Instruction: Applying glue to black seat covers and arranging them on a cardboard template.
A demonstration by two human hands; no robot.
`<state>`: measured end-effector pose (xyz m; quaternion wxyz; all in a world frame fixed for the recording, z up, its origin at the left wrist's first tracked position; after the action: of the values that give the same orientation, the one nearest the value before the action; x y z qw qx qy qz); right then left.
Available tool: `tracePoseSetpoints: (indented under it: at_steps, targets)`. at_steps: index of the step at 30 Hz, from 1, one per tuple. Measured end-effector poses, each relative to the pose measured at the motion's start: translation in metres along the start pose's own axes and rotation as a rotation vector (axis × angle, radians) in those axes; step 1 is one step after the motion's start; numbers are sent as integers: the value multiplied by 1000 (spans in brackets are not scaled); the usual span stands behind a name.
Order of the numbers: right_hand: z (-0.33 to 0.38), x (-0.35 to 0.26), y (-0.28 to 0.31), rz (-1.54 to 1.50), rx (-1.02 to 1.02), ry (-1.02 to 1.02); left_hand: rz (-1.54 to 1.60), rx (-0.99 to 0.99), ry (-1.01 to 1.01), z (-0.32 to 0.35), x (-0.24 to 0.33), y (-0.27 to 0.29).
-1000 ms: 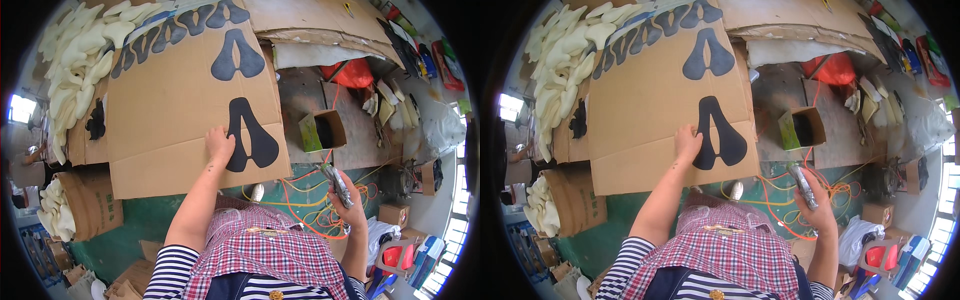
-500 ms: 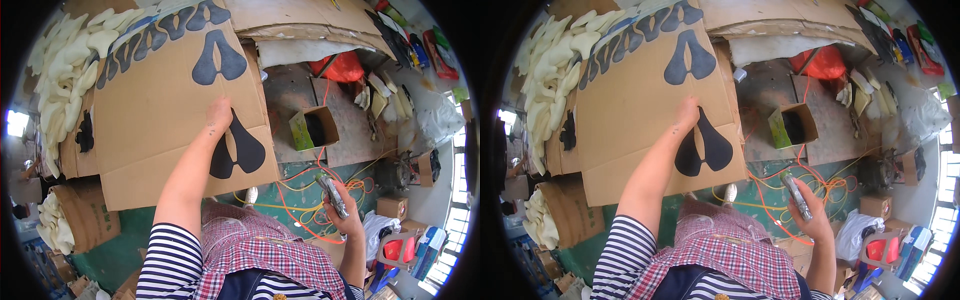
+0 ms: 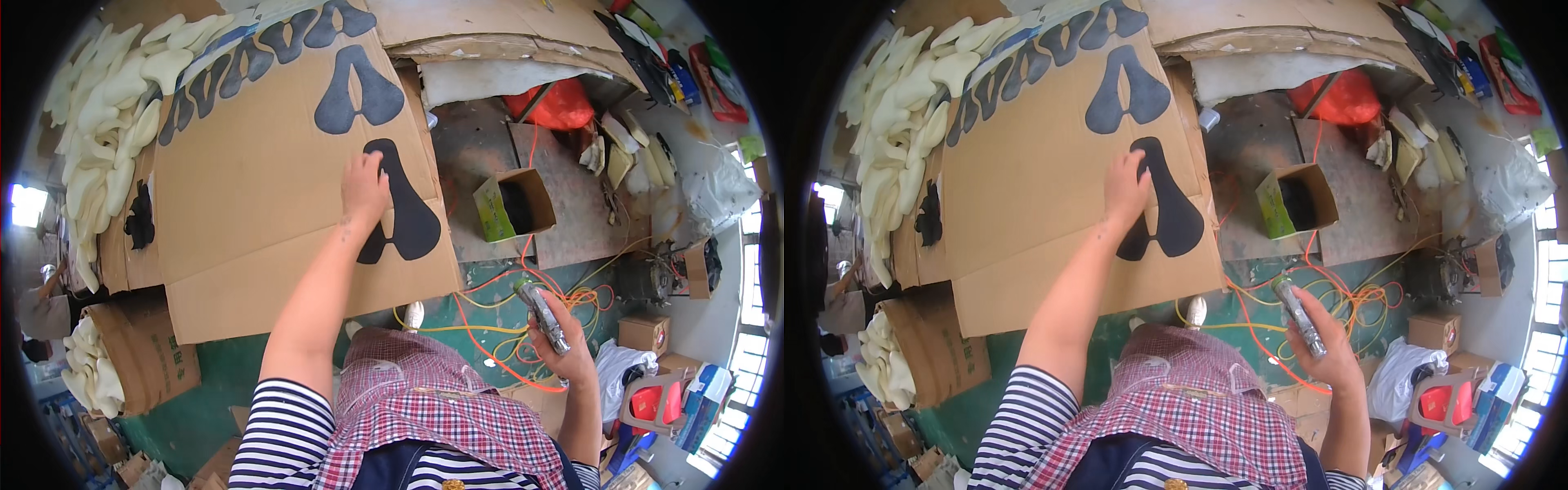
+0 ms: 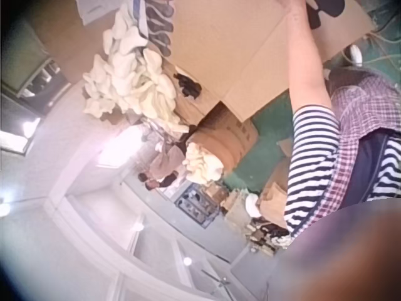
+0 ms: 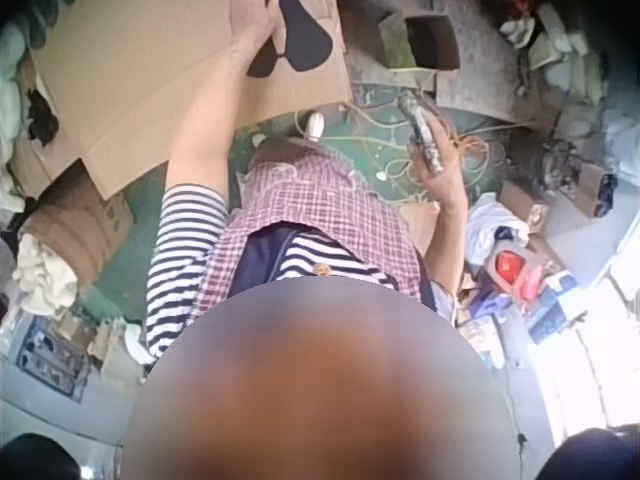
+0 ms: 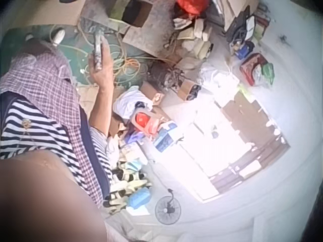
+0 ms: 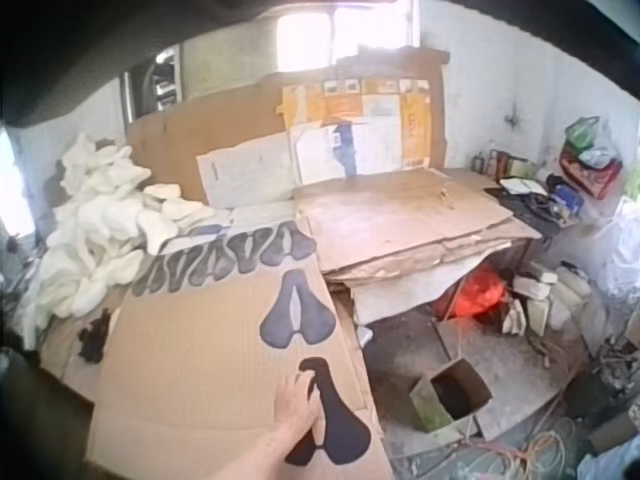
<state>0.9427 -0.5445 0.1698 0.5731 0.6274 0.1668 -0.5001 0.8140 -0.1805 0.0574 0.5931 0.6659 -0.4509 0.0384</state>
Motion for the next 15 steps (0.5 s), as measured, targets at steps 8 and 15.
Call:
tracePoseSetpoints:
  at_steps: [8, 15]
  targets:
    - [32, -31, 5, -78, 74, 11, -178, -353, -252, 136, 24, -17]
    - [85, -69, 15, -362, 71, -20, -223, -504, -165, 144, 25, -33]
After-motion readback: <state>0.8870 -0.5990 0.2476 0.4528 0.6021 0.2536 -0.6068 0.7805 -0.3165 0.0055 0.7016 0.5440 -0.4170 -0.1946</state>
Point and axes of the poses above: each hand's wrist, its own z-axis away from the middle knuckle, its own y-axis out of the back of the hand, x = y × z, the point moved 9 cm from there along -z, towards the middle knuckle, and after that the axes turned 2 degrees about x, right-handed, at the moved point
